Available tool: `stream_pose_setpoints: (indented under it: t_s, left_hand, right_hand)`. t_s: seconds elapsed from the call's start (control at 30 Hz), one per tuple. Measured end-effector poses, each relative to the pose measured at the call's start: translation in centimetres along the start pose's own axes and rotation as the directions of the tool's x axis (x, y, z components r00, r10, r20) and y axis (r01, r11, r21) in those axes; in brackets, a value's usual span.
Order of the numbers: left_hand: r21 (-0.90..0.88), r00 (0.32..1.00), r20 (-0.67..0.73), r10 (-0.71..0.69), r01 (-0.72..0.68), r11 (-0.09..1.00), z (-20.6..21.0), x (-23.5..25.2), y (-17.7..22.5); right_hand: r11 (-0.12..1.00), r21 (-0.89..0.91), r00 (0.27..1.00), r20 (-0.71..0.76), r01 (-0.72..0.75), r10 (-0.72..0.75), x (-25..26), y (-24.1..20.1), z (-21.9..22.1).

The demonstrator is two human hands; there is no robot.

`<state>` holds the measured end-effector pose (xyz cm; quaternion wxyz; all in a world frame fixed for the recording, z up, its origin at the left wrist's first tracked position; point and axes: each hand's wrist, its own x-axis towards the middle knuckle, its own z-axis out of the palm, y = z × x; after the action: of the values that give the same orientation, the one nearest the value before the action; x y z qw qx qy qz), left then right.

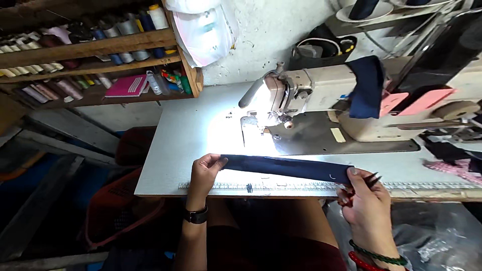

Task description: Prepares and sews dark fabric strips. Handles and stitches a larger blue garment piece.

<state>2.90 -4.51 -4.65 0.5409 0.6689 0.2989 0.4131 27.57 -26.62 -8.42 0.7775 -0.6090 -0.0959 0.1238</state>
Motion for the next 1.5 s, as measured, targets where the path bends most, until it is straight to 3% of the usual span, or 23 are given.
stream_pose_setpoints:
  t_s: [0.3, 0.57, 0.67, 0.77, 0.93, 1.23, 1.5]
  left_hand:
    - [0.0, 0.993, -0.072, 0.09, -0.09, 0.996, -0.5, -0.1, -0.2]
    - [0.491, 0.927, -0.257, 0.274, -0.119, 0.863, -2.9, -0.5, -1.0]
    - [0.612, 0.919, -0.295, 0.263, -0.029, 0.79, -4.3, -0.9, -1.3]
    - [0.75, 0.935, -0.285, 0.21, 0.082, 0.656, -5.5, -1.4, -1.8]
    - [0.846, 0.96, -0.223, 0.167, 0.105, 0.523, -6.4, -2.5, -3.5]
    - [0.899, 0.959, -0.186, 0.213, 0.079, 0.43, -5.8, -3.0, -4.0]
    - [0.917, 0.974, -0.08, 0.212, -0.011, 0.398, -4.4, -2.2, -3.9]
  right_hand:
    - [0.998, -0.012, 0.994, 0.094, 0.061, -0.059, -0.3, 0.1, -0.3]
    - [0.942, -0.19, 0.943, 0.244, 0.276, -0.227, -1.3, 0.6, 2.8]
    - [0.84, -0.393, 0.912, 0.319, 0.374, -0.257, -1.5, 1.1, 4.3]
    - [0.616, -0.659, 0.891, 0.419, 0.431, -0.174, -1.0, 1.4, 5.2]
    - [0.386, -0.806, 0.88, 0.474, 0.448, -0.031, -0.8, 0.4, 5.6]
    - [0.216, -0.852, 0.873, 0.487, 0.478, -0.013, -0.9, 0.6, 5.7]
    - [0.194, -0.848, 0.863, 0.504, 0.493, 0.009, -0.4, 0.3, 5.9]
